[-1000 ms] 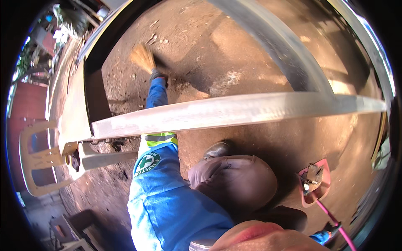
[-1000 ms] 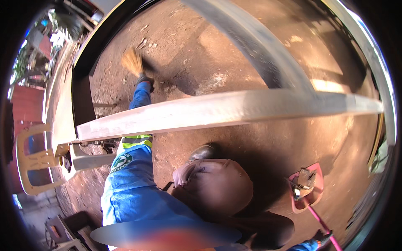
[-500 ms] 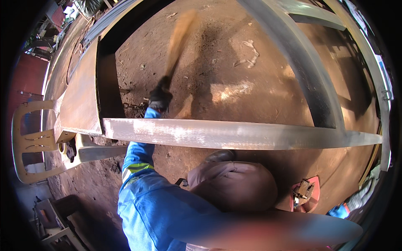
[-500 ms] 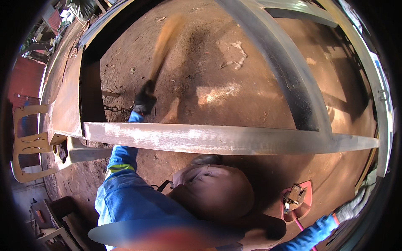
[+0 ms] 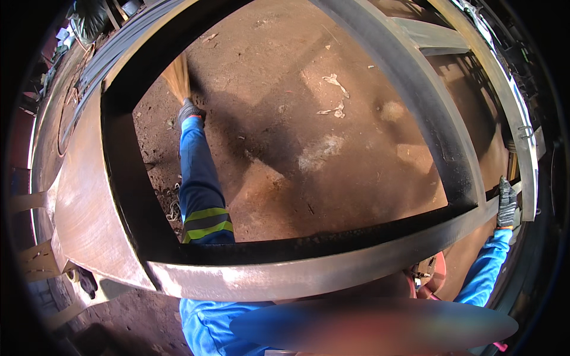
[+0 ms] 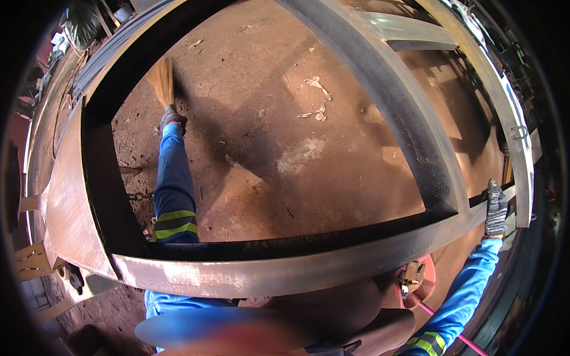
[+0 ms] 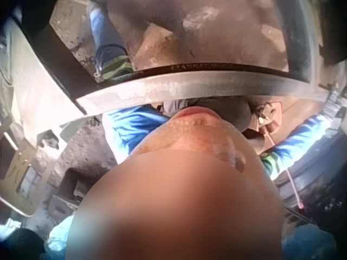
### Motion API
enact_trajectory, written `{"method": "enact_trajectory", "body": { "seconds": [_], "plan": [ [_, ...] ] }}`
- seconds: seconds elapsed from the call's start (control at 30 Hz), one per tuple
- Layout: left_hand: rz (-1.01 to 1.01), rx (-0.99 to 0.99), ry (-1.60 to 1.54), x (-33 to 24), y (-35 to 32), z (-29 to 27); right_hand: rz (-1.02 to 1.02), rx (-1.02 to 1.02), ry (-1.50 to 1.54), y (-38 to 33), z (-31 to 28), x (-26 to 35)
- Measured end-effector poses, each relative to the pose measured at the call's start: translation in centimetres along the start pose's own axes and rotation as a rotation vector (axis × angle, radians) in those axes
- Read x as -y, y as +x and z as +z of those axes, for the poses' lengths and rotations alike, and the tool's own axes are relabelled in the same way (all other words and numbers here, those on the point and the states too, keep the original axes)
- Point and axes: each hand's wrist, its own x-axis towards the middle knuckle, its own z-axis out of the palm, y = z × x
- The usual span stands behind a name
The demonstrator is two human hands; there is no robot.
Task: The person sweeps debris and dust from a cluttered workshop floor using a traditional straw broom and a pink dustpan. They gather the swept material into the dustpan and transfer it into a green sack. The person moves around the workspace, sweeping different areas and occasionally adjusting the position of the dustpan.
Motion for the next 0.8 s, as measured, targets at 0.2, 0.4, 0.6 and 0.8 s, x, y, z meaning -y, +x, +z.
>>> {"method": "enact_trajectory", "body": {
  "seconds": [0.2,0.4,0.6,0.8],
  "plan": [
    [0.446,-0.053,0.338,-2.8,1.7,1.4,0.114,0.033,0.024,0.6,0.0,-3.6],
    [0.799,0.049,0.479,-2.6,-4.5,4.1,0.109,0.036,0.022,0.7,-0.1,-5.9],
    [1.056,0.204,0.433,-0.7,-16.4,8.7,0.094,0.167,0.006,2.9,1.9,-8.0],
    [1.221,0.303,0.095,-0.8,-31.1,13.7,-0.676,-0.117,-0.872,6.0,0.4,-11.8]
  ]
}}
